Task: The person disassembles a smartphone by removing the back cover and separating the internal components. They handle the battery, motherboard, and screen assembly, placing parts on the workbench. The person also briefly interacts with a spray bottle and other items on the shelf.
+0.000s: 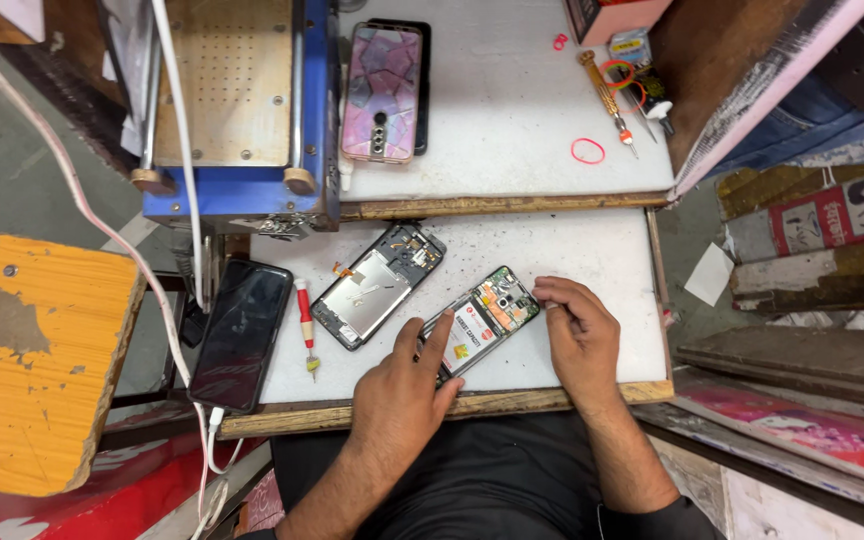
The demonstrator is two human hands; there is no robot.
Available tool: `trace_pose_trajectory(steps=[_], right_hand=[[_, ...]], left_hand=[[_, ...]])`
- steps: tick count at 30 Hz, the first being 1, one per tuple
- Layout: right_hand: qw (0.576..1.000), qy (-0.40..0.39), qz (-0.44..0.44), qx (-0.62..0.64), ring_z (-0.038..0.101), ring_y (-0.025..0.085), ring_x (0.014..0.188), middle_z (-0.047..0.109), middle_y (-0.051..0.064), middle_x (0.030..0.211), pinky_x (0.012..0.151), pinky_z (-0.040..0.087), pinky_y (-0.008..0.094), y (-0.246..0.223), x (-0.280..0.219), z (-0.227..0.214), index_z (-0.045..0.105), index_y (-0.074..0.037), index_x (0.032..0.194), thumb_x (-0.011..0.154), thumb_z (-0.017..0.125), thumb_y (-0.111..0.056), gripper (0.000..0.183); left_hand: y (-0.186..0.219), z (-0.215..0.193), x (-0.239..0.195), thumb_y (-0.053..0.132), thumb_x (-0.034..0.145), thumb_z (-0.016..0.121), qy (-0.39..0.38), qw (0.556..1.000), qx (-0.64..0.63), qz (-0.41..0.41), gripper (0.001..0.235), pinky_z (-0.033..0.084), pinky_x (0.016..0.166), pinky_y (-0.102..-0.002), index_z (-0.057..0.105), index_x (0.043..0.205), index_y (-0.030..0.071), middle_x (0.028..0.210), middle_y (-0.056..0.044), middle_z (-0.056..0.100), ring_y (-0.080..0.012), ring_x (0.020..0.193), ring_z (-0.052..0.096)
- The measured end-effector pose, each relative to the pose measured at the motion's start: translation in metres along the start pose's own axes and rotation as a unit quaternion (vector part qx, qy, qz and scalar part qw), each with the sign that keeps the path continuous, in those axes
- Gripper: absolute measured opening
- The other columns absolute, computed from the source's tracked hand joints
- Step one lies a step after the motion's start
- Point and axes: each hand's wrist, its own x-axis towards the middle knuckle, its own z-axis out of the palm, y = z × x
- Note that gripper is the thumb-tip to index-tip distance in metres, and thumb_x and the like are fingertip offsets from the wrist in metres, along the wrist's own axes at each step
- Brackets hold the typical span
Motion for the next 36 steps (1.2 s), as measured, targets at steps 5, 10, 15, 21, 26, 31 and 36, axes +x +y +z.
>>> trace_pose_trajectory(steps=[5, 10, 15, 21, 26, 31, 36], right_hand=[[0.999, -0.011, 0.017, 0.03, 0.072, 0.018, 0.107, 0.071, 0.015, 0.123, 0.091, 0.062, 0.029, 0.0, 0.002, 0.001, 0.07, 0.004, 0.111, 0.099, 0.051, 0.008, 0.023], [0.999, -0.02, 0.032, 0.028, 0.073, 0.017, 0.104, 0.071, 0.015, 0.121, 0.089, 0.064, 0.029, 0.0, 0.002, 0.001, 0.07, 0.004, 0.11, 0.098, 0.052, 0.009, 0.022], [1.0, -0.027, 0.011, 0.012, 0.072, 0.018, 0.108, 0.072, 0.016, 0.121, 0.092, 0.063, 0.029, -0.003, 0.004, 0.002, 0.071, 0.005, 0.11, 0.097, 0.052, 0.01, 0.024], [0.999, -0.029, 0.028, 0.016, 0.073, 0.017, 0.104, 0.073, 0.013, 0.117, 0.09, 0.064, 0.028, -0.005, 0.003, 0.001, 0.071, 0.003, 0.11, 0.096, 0.053, 0.009, 0.024], [0.999, -0.038, 0.032, -0.006, 0.073, 0.016, 0.102, 0.073, 0.012, 0.117, 0.088, 0.062, 0.028, -0.003, 0.004, -0.001, 0.071, 0.002, 0.11, 0.094, 0.055, 0.009, 0.023], [0.999, -0.033, 0.018, -0.027, 0.073, 0.017, 0.101, 0.075, 0.012, 0.116, 0.087, 0.061, 0.027, -0.001, 0.003, 0.001, 0.072, 0.002, 0.11, 0.095, 0.057, 0.009, 0.023], [0.999, -0.038, 0.008, 0.028, 0.071, 0.017, 0.107, 0.072, 0.013, 0.118, 0.093, 0.062, 0.029, 0.002, 0.002, 0.002, 0.07, 0.003, 0.111, 0.098, 0.053, 0.01, 0.023]], left_hand=[[-0.01, -0.006, 0.002, 0.033, 0.081, 0.082, 0.011, 1.0, 0.005, 0.006, 0.081, 0.062, 0.066, -0.036, 0.043, 0.149, 0.009, 0.137, -0.024, 0.053, -0.0274, 0.08, 0.074], [-0.013, -0.006, 0.004, 0.025, 0.085, 0.077, 0.071, 0.993, -0.056, 0.078, 0.045, 0.061, 0.066, -0.037, 0.064, 0.125, 0.009, 0.122, -0.016, 0.062, -0.028, 0.082, 0.073], [-0.007, 0.011, 0.032, 0.008, 0.09, 0.069, 0.024, 0.985, -0.076, 0.152, 0.024, 0.058, 0.064, -0.04, 0.074, 0.112, 0.014, 0.103, -0.007, 0.066, -0.0262, 0.082, 0.073], [-0.007, 0.022, 0.059, 0.005, 0.084, 0.068, -0.023, 0.985, -0.013, 0.168, 0.033, 0.059, 0.065, -0.04, 0.076, 0.112, 0.02, 0.101, -0.007, 0.066, -0.0257, 0.082, 0.072], [-0.011, 0.014, 0.067, 0.003, 0.082, 0.065, -0.05, 0.978, -0.032, 0.199, 0.038, 0.058, 0.065, -0.041, 0.076, 0.113, 0.022, 0.104, -0.005, 0.067, -0.0263, 0.085, 0.072], [-0.009, 0.002, 0.079, 0.009, 0.09, 0.063, -0.12, 0.971, -0.018, 0.206, 0.03, 0.057, 0.067, -0.045, 0.074, 0.114, 0.022, 0.103, -0.007, 0.067, -0.0298, 0.084, 0.072], [0.001, -0.002, 0.093, 0.01, 0.09, 0.063, -0.177, 0.961, 0.024, 0.212, 0.022, 0.058, 0.07, -0.046, 0.071, 0.109, 0.017, 0.102, -0.008, 0.067, -0.0308, 0.088, 0.072]])
